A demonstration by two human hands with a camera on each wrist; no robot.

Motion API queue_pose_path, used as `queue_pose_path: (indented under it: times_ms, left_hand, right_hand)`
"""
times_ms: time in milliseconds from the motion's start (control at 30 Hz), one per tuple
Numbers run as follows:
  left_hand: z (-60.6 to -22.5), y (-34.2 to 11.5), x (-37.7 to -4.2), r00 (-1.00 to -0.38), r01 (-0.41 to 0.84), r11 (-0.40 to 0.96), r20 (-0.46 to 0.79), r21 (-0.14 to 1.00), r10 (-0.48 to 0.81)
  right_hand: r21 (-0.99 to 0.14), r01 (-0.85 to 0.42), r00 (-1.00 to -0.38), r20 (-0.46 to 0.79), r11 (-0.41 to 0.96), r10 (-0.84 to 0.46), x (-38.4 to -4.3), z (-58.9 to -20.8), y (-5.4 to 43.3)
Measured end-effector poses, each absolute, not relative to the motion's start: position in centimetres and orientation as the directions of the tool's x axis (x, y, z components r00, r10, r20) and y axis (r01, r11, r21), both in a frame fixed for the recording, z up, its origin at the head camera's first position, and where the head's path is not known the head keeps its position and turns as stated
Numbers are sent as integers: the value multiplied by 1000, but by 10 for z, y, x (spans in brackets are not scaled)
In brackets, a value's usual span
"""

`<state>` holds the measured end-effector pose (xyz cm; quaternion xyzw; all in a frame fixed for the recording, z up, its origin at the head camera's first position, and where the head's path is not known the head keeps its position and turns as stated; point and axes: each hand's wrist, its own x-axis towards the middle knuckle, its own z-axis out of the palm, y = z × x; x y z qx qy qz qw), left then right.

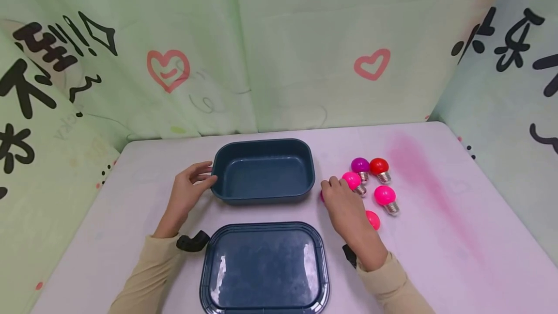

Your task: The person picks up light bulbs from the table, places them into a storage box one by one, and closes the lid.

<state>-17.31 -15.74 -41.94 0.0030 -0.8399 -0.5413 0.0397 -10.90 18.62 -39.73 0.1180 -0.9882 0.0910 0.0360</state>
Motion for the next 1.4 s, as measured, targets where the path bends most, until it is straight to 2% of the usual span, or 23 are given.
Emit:
queue_pose_path:
  times_ms: [233, 467, 933, 1200, 1400]
  left_hand:
    - [-424, -162, -177, -999, -48, 262, -44, 964, -22]
    - [-426, -162, -176, -997, -83, 204, -83, 975, -9]
    - [-430, -163, -175, -996, -85, 126, -87, 988, 12]
    - [-431, -164, -176, -995, -91, 114, -93, 989, 18]
    - [-431, -164, -176, -996, -84, 117, -87, 990, 16]
  right_hand:
    - [-159, -244, -968, 92, 957, -232, -111, -398, 186]
    - [-167, -238, -970, 84, 957, -226, -111, -399, 187]
    - [-214, -275, -960, 115, 937, -255, -111, -400, 193]
    - [-292, -275, -959, 146, 916, -242, -112, -388, 193]
    - [-295, -269, -961, 141, 917, -236, -117, -377, 189]
